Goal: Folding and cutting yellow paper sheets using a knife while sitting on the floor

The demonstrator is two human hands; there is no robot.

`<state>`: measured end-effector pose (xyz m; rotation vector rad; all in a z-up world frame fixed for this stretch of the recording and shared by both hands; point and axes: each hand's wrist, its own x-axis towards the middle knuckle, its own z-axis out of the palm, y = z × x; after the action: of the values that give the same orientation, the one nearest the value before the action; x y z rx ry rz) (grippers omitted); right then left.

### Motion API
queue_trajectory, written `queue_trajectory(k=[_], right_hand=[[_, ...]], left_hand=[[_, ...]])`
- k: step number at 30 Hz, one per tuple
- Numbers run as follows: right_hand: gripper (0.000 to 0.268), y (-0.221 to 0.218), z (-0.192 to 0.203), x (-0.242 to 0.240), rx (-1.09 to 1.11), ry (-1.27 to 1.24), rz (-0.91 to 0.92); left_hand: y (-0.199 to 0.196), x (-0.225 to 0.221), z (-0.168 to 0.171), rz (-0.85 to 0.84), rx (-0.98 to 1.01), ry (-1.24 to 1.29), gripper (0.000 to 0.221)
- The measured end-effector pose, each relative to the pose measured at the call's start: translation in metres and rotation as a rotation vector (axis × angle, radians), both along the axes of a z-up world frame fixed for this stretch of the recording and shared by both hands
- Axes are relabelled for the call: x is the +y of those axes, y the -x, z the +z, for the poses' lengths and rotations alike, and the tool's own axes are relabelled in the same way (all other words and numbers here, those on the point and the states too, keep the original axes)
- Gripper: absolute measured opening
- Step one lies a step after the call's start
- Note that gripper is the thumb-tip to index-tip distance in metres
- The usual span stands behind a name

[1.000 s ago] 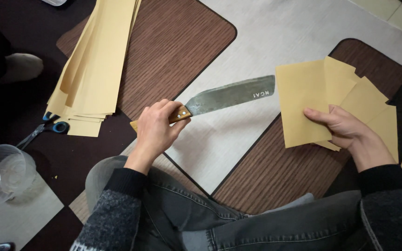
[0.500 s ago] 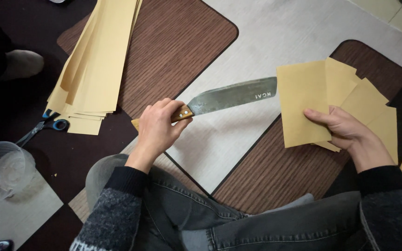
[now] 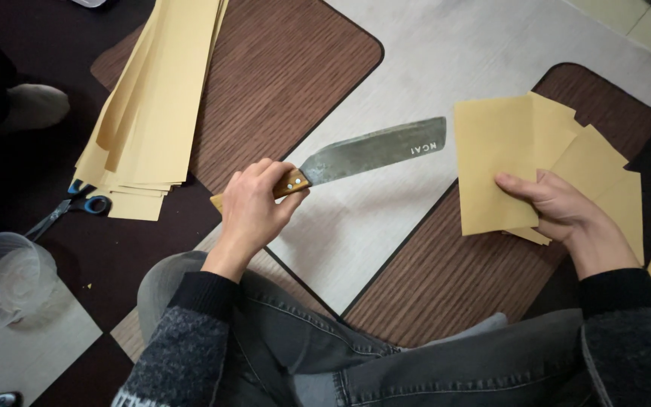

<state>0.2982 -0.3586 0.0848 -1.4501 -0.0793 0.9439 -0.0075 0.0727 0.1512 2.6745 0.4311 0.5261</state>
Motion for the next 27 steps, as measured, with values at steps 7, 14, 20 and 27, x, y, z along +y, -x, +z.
queue_trajectory(k=[7,14,20,27], right_hand=[[0.039,-0.0003,-0.0067,0.003,0.017,-0.03,0.039],[0.031,0.0037,0.0,0.0017,0.028,-0.044,0.012],[0.034,0.0029,-0.0011,0.0025,0.013,-0.015,-0.003],[0.032,0.0016,-0.0049,0.0005,0.036,-0.056,0.024]], left_hand=[[-0.001,0.0014,-0.0031,0.01,-0.006,0.004,0.036],[-0.0016,0.0023,-0.003,0.012,0.004,-0.008,0.036],[-0.0007,0.0037,-0.0027,0.003,-0.009,-0.003,0.036],[-0.0017,0.0042,-0.0061,-0.005,-0.02,-0.022,0.035]])
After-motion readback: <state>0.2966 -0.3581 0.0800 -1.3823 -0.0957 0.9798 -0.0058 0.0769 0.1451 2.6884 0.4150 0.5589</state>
